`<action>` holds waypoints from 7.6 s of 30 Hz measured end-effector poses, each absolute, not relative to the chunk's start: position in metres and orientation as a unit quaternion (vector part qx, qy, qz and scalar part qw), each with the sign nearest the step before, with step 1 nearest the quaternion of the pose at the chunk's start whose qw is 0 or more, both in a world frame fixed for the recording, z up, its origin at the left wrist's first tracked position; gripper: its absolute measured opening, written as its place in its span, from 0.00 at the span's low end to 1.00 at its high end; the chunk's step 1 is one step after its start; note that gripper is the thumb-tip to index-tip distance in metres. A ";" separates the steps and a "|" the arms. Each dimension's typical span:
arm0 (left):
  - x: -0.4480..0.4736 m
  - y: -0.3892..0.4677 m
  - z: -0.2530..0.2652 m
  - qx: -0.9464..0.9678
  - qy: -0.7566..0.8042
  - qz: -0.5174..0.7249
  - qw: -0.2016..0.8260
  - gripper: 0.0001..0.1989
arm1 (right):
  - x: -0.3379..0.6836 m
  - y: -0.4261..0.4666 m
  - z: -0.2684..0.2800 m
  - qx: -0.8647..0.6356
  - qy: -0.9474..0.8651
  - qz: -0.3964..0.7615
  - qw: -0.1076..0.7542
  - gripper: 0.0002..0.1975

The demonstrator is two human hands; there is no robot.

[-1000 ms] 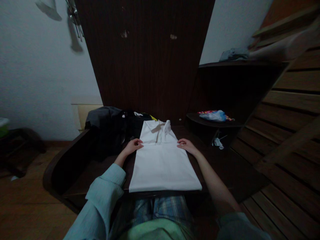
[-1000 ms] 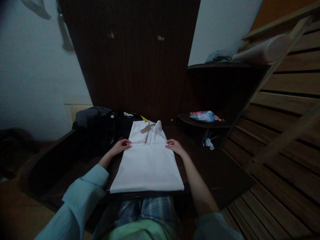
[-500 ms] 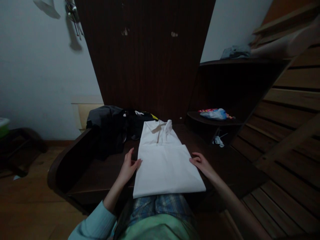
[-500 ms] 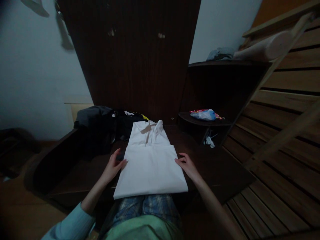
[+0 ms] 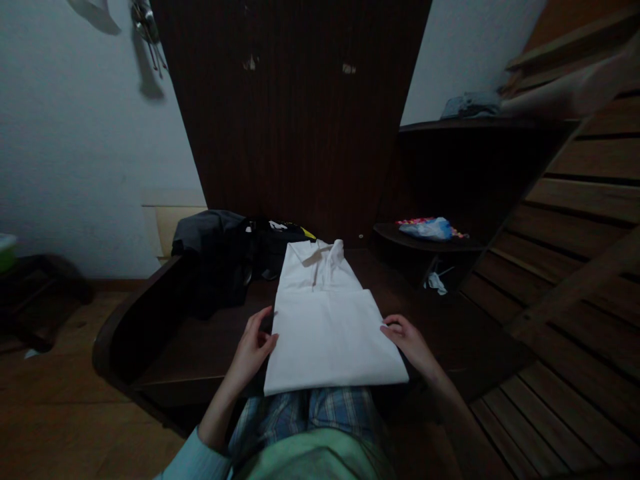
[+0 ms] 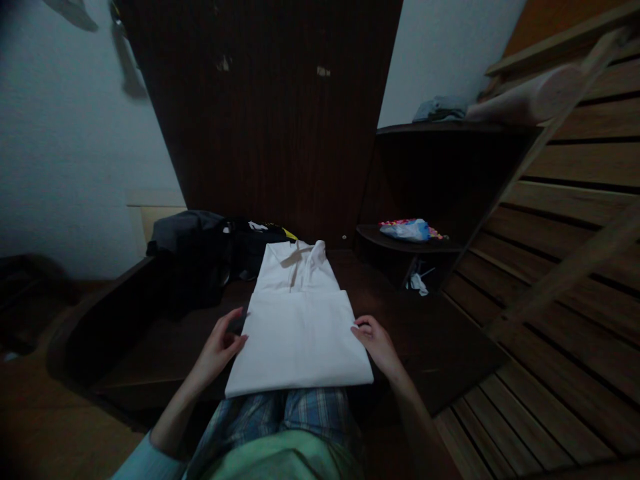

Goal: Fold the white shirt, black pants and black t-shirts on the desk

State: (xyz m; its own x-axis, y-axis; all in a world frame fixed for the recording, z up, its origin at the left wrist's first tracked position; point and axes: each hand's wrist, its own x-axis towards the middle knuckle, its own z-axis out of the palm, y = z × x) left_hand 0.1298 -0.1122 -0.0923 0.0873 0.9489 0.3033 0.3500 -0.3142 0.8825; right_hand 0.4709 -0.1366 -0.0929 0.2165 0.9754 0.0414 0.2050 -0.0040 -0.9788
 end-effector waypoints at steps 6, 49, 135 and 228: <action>0.128 -0.117 -0.089 0.668 0.464 0.472 0.341 0.23 | 0.471 -0.139 -0.090 -0.593 -0.519 0.356 0.502 0.18; 0.190 -0.041 -0.057 0.912 0.346 0.207 0.082 0.14 | 0.423 -0.066 -0.075 -0.541 -0.815 -0.010 0.205 0.16; 0.188 -0.054 -0.081 0.471 0.379 0.451 0.657 0.34 | 0.481 -0.001 -0.069 -0.608 -0.385 0.399 0.569 0.08; 0.235 -0.149 -0.046 0.860 0.129 0.063 0.489 0.23 | 0.335 -0.062 -0.036 -0.313 -0.941 -0.072 0.106 0.15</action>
State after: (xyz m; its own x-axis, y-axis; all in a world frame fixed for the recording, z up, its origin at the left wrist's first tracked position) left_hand 0.2353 -0.1491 -0.0458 0.9587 0.2839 -0.0191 0.1615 -0.4875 0.8580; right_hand 0.3353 -0.0618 -0.0365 -0.7821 0.5734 0.2441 0.6038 0.7942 0.0691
